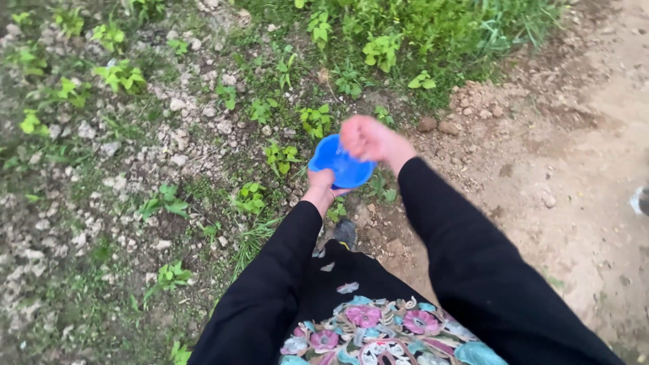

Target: The person repeatedly scoops water from a blue bucket using a blue plastic scoop and pours it onto small plants in a garden bed. The person walks along a dirt path, refills the scoop from the bucket, and waters several plants in sequence.

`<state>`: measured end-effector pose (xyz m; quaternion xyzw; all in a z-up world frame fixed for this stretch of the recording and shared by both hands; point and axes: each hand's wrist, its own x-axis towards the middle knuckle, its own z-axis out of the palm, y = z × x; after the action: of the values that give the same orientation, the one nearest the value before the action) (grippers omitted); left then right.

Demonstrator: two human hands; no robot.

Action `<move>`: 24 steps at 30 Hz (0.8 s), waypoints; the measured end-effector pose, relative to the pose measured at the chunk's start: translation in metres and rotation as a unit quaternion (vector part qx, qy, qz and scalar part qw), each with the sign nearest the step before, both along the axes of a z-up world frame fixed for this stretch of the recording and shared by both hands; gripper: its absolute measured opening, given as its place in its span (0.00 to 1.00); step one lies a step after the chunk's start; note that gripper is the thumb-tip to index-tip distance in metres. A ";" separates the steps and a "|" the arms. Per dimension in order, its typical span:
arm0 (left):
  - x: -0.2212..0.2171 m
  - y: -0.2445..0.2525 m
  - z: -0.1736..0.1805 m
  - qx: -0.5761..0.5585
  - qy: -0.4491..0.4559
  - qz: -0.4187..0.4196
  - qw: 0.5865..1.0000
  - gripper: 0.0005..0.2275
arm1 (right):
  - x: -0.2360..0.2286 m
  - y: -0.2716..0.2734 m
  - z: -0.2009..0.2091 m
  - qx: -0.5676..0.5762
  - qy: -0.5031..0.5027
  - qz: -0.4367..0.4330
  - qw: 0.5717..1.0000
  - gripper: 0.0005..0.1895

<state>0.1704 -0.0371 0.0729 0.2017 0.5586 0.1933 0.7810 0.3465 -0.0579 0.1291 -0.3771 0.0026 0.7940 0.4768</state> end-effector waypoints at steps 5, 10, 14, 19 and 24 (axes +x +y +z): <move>-0.003 -0.006 0.013 0.000 0.080 0.050 0.996 0.30 | 0.053 -0.004 0.055 0.051 -0.141 -0.022 0.988 0.19; 0.010 0.005 0.005 -0.025 0.073 0.089 0.993 0.36 | 0.067 -0.023 0.085 0.036 -0.210 -0.051 0.976 0.17; 0.033 0.003 -0.019 -0.018 0.068 0.083 0.994 0.36 | 0.060 -0.033 0.100 0.046 -0.376 -0.101 0.920 0.06; 0.058 -0.006 0.002 -0.015 0.052 0.088 0.995 0.34 | 0.063 -0.035 0.103 0.055 -0.376 -0.026 0.925 0.08; 0.090 -0.007 0.035 -0.008 0.030 0.070 0.997 0.32 | 0.064 -0.027 0.054 0.078 -0.289 0.034 0.953 0.10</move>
<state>0.2602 -0.0444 0.1084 0.1618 0.5961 0.2365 0.7500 0.4102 -0.0851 0.1835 -0.5521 -0.2103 0.6647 0.4574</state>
